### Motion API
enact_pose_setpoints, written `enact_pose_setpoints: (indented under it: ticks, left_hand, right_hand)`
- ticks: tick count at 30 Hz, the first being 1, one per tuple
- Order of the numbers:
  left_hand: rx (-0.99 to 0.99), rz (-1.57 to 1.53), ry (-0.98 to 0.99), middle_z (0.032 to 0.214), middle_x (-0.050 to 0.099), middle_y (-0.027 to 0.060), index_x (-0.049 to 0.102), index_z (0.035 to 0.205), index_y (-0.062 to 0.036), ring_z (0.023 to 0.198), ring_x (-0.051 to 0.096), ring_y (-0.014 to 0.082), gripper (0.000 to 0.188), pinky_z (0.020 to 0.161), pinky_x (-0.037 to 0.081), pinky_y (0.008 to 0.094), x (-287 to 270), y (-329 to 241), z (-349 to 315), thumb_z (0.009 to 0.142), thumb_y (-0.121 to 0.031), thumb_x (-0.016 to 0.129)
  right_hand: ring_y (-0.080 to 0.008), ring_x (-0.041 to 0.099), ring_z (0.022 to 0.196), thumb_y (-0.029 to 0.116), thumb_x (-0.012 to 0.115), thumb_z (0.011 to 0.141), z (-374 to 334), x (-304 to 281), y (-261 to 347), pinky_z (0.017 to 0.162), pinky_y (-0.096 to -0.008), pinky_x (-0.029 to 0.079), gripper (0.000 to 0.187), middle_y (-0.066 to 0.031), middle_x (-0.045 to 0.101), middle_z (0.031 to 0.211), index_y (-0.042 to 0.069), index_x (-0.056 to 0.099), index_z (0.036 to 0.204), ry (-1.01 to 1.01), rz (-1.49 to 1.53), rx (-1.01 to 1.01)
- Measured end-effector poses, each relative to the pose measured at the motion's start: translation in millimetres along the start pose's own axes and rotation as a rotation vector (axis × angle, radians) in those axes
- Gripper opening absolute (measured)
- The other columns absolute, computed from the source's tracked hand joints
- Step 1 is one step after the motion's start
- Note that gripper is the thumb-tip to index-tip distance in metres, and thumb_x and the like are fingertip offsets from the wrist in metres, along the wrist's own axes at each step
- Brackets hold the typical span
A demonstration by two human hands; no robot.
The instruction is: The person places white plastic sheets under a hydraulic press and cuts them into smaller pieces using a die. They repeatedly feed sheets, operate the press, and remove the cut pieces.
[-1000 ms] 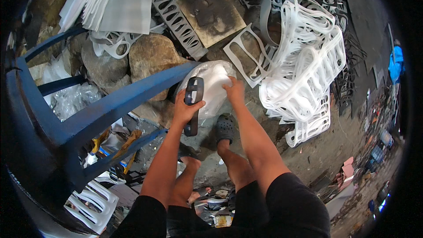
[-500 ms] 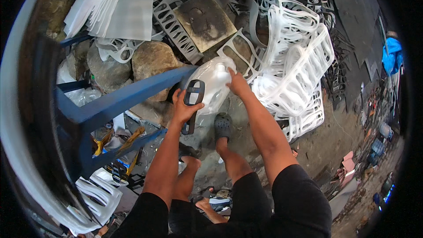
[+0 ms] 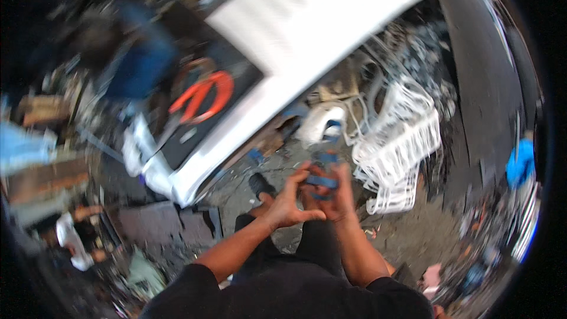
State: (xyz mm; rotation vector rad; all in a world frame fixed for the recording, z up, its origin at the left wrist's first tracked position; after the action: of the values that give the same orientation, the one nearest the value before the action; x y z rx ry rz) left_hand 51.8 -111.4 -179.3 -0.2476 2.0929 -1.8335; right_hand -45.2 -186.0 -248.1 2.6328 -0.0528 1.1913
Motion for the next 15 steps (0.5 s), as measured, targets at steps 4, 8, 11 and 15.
enact_pose_setpoints:
  ticks: [4, 8, 11, 15]
  left_hand:
    - [0.262, 0.287, -0.491, 0.134, 0.046, 0.0189, 0.046, 0.127, -0.0005, 0.12, 0.049, 0.0285, 0.054, 0.102, 0.04, 0.04, -107, -84, -86, 0.085, -0.018, 0.076]
    - [-0.088, -0.001, -1.103, 0.12, 0.053, 0.0128, 0.044, 0.132, 0.0047, 0.113, 0.052, 0.0204, 0.037, 0.096, 0.043, 0.0315, -243, -62, -125, 0.101, -0.014, 0.051]
    - [-0.333, -0.159, -1.009, 0.132, 0.057, 0.0188, 0.042, 0.14, 0.008, 0.123, 0.054, 0.0245, 0.048, 0.104, 0.037, 0.0304, -283, -9, -90, 0.102, -0.02, 0.048]
    - [-0.505, -0.267, -0.825, 0.139, 0.05, 0.0277, 0.042, 0.141, 0.0061, 0.131, 0.048, 0.0349, 0.052, 0.104, 0.038, 0.0357, -285, 0, -52, 0.103, -0.029, 0.045]
  right_hand:
    - [-0.0317, 0.061, 0.112, 0.058, 0.041, 0.099, -58, 107, 37, 0.082, -0.0466, 0.057, 0.065, -0.0149, 0.06, 0.122, 0.008, 0.04, 0.141, 0.037, -0.216, -0.276]
    - [-0.0323, 0.056, 0.12, 0.034, 0.069, 0.089, -102, 186, 45, 0.09, -0.0518, 0.055, 0.074, -0.0114, 0.05, 0.136, 0.012, 0.03, 0.148, 0.098, -0.465, -0.509]
    - [-0.0342, 0.056, 0.118, 0.031, 0.078, 0.079, -132, 267, 24, 0.094, -0.051, 0.053, 0.092, -0.0123, 0.048, 0.138, 0.009, 0.025, 0.151, 0.167, -0.558, -0.586]
    - [-0.0311, 0.059, 0.114, 0.034, 0.079, 0.077, -152, 311, -15, 0.09, -0.0455, 0.055, 0.098, -0.0139, 0.05, 0.135, 0.006, 0.023, 0.153, 0.215, -0.649, -0.664]
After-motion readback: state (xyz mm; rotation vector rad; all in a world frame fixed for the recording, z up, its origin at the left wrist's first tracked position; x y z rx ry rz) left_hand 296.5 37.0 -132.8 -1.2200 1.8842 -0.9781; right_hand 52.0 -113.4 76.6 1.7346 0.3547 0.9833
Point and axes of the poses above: each hand's wrist, its own z-axis towards the middle knuckle, its own x-axis out of the palm, y = z × x, the point moved 7 cm from there along z, towards the middle knuckle
